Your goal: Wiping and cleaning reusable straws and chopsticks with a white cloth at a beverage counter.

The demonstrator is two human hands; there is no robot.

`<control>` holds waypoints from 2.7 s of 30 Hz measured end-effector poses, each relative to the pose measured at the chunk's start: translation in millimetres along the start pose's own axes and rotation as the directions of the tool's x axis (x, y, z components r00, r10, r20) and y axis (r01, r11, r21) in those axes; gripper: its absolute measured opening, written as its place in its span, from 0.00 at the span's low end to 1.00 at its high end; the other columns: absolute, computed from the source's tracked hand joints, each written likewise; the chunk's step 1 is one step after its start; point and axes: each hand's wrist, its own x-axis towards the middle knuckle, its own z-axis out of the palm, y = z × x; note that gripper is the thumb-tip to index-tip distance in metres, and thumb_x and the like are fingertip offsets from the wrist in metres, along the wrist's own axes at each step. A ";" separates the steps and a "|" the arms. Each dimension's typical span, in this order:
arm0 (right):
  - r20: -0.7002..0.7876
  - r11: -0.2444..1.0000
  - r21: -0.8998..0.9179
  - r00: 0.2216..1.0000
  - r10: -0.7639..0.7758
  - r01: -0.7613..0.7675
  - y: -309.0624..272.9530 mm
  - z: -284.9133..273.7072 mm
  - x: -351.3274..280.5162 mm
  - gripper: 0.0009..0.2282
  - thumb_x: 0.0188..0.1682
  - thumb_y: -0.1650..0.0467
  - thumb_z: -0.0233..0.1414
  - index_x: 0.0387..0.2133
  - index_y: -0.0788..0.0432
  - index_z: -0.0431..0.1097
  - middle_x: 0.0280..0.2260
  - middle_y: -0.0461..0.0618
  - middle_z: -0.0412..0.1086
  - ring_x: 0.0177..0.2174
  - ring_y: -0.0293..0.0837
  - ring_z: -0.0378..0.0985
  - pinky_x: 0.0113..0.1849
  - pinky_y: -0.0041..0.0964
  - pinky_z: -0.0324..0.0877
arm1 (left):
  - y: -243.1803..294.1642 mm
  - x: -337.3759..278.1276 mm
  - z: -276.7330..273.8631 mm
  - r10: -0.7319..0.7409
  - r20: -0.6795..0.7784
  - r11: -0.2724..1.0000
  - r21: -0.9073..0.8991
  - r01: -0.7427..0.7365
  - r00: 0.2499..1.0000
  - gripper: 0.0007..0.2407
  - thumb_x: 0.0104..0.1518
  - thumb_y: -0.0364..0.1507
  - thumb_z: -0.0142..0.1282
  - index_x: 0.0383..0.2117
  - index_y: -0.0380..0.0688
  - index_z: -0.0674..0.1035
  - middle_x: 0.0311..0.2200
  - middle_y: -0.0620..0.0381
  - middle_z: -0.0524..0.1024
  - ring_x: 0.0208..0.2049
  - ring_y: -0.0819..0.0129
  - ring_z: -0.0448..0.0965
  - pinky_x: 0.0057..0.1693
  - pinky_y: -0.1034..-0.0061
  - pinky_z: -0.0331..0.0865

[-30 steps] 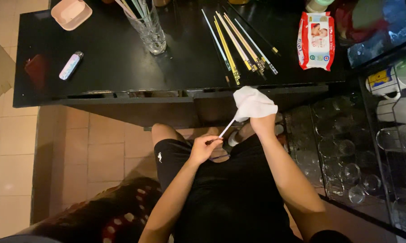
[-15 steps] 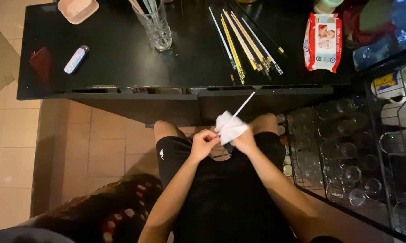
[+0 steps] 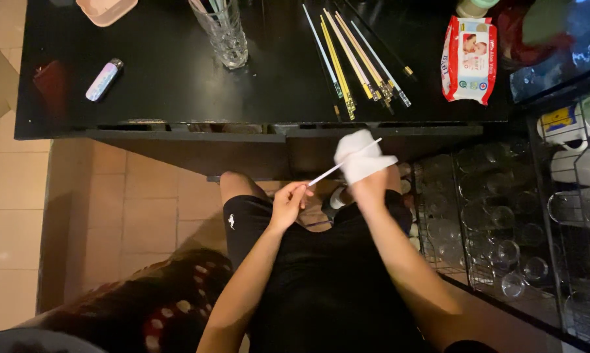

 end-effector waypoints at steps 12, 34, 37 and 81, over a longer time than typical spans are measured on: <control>0.236 0.997 -0.001 0.969 0.079 -0.081 32.2 -16.3 -12.9 0.12 0.48 0.75 0.55 0.45 0.64 0.74 0.39 0.48 0.79 0.40 0.38 0.80 0.42 0.36 0.76 | 5.1 -6.5 10.3 -0.008 0.159 0.997 0.077 -0.005 0.987 0.06 0.62 0.27 0.58 0.39 0.39 0.81 0.30 0.64 0.81 0.29 0.82 0.77 0.39 0.83 0.72; 0.461 0.990 0.034 0.881 0.103 -0.133 49.1 18.7 -46.0 0.12 0.50 0.72 0.54 0.46 0.64 0.74 0.42 0.49 0.78 0.43 0.39 0.79 0.44 0.36 0.74 | -17.6 -4.6 0.0 -0.010 0.187 0.998 0.067 -0.003 0.982 0.06 0.67 0.27 0.54 0.41 0.38 0.81 0.31 0.60 0.80 0.30 0.79 0.76 0.39 0.82 0.71; 0.259 0.989 0.096 0.962 0.082 -0.110 19.2 4.3 -11.1 0.08 0.53 0.73 0.51 0.41 0.63 0.74 0.37 0.47 0.77 0.38 0.38 0.79 0.41 0.35 0.75 | -5.7 -6.9 5.2 -0.082 0.151 0.996 -0.006 0.084 0.985 0.06 0.64 0.26 0.56 0.42 0.38 0.81 0.32 0.60 0.81 0.30 0.79 0.76 0.39 0.82 0.71; 0.379 0.994 -0.029 0.919 0.113 -0.110 27.3 32.3 -51.6 0.09 0.48 0.72 0.57 0.40 0.63 0.75 0.37 0.47 0.78 0.39 0.39 0.79 0.41 0.36 0.74 | -9.4 -7.3 0.2 0.078 0.032 0.984 0.158 -0.082 0.996 0.08 0.54 0.23 0.68 0.27 0.42 0.77 0.22 0.68 0.73 0.25 0.85 0.68 0.34 0.86 0.66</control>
